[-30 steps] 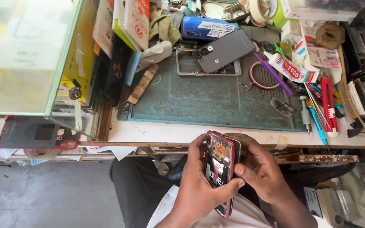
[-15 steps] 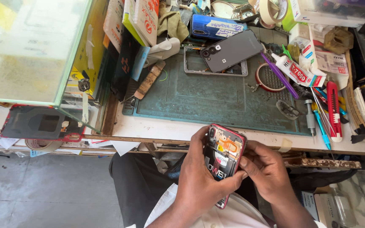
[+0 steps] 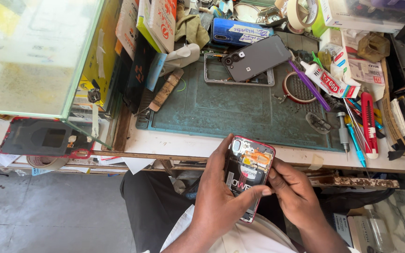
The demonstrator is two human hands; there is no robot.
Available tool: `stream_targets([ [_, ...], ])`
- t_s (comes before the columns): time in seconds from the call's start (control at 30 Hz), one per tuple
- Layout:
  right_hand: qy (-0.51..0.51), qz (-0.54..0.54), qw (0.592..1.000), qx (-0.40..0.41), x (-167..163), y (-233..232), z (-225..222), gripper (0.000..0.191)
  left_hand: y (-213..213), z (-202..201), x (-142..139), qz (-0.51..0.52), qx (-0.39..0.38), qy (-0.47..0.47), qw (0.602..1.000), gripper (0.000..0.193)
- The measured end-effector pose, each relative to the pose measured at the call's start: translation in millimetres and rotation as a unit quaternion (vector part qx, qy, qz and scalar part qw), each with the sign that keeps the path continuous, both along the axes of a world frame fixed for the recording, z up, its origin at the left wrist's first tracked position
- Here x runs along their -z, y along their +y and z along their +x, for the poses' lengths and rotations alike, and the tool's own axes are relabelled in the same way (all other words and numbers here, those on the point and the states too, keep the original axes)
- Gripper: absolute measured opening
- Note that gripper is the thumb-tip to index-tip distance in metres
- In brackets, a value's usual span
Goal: The person uses a screwdriver to remove screws from the back of a disassembled smartphone, then uses a metal spudger to pry and separate internal components. The phone is held and rotated during the process, and tools are placed on the workbench.
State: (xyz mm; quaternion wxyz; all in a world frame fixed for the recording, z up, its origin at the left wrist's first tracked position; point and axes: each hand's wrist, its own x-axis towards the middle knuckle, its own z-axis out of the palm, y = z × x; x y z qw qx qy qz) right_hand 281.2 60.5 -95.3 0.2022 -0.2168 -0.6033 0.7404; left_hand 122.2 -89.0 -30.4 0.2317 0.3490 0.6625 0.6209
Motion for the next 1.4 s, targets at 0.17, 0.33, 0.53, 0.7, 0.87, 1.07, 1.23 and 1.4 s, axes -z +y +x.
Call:
stream_targets([
  [0.17,-0.034,-0.032,0.999,0.013,7.9,6.6,5.5,0.04,-1.1,-0.6,3.7,-0.004,0.019,-0.045,0.999,0.091],
  [0.33,-0.021,-0.059,0.998,-0.025,16.8,15.0,11.6,0.039,0.6,-2.1,10.3,0.013,0.024,-0.07,0.997,0.076],
  [0.53,-0.042,-0.049,0.997,-0.039,13.3,18.2,8.8,0.038,0.6,-3.5,10.8,0.02,0.042,-0.137,0.989,0.069],
  [0.7,-0.079,0.059,0.994,-0.039,-3.7,15.4,3.3,0.035,0.2,-4.4,8.9,0.021,0.052,-0.193,0.98,0.066],
  [0.87,-0.073,0.079,0.994,-0.018,-11.9,9.0,-1.3,0.035,-0.6,-4.5,12.0,0.051,0.044,-0.22,0.973,0.066],
  [1.07,-0.05,0.079,0.995,-0.021,-14.5,5.4,-1.9,0.037,-3.6,-4.2,16.8,0.031,0.038,-0.23,0.972,0.068],
  [1.23,-0.056,0.084,0.995,-0.003,-11.6,3.2,-3.6,0.039,-3.0,-1.4,28.0,0.072,0.043,-0.27,0.959,0.065],
  [1.4,-0.057,0.08,0.995,0.021,-12.0,4.1,-7.0,0.039,0.3,2.0,43.8,0.093,0.072,-0.381,0.917,0.044],
])
